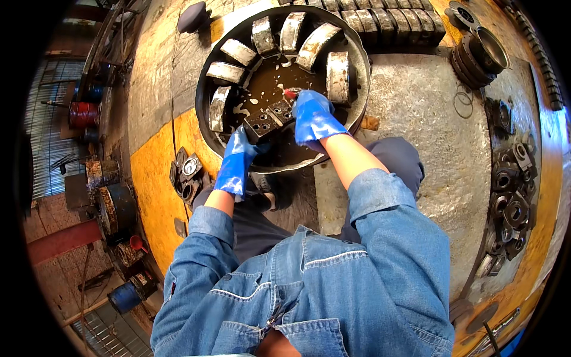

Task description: The person cleans various metal components by scrubbing them with a brush inside a large circular container filled with liquid. The person picks up individual parts, immerses them in the liquid, and uses a red-handled brush to scrub the surfaces before setting the cleaned items aside on the surrounding floor.

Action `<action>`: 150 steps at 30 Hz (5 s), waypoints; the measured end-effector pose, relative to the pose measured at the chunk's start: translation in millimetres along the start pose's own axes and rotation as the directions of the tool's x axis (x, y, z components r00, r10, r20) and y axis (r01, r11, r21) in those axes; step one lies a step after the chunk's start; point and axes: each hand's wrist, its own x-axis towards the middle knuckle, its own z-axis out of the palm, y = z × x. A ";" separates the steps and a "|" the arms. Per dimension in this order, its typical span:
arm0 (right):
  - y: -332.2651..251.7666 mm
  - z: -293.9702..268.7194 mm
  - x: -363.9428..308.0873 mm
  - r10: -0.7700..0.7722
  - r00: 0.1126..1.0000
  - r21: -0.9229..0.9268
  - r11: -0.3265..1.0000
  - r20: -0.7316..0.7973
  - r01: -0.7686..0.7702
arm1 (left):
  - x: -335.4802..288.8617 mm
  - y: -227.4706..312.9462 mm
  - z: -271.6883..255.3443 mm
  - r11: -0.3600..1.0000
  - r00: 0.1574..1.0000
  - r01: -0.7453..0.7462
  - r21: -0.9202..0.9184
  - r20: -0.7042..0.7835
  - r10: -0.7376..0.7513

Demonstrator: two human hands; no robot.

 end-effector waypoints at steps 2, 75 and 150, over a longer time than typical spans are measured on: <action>-17.3 -11.4 -18.3 0.059 0.992 0.339 0.941 -0.110 -0.019 | -5.0 -19.3 3.3 0.999 1.000 -0.022 -0.048 -0.019 0.021; -9.8 -46.1 -61.2 -0.262 0.965 0.861 0.497 0.029 0.109 | -4.9 -6.6 -2.8 0.998 0.999 0.048 -0.030 0.024 -0.047; -10.3 -1.2 -83.5 -0.171 0.848 0.232 0.971 0.502 0.058 | 6.2 18.5 8.6 0.968 0.967 0.121 -0.220 0.248 -0.064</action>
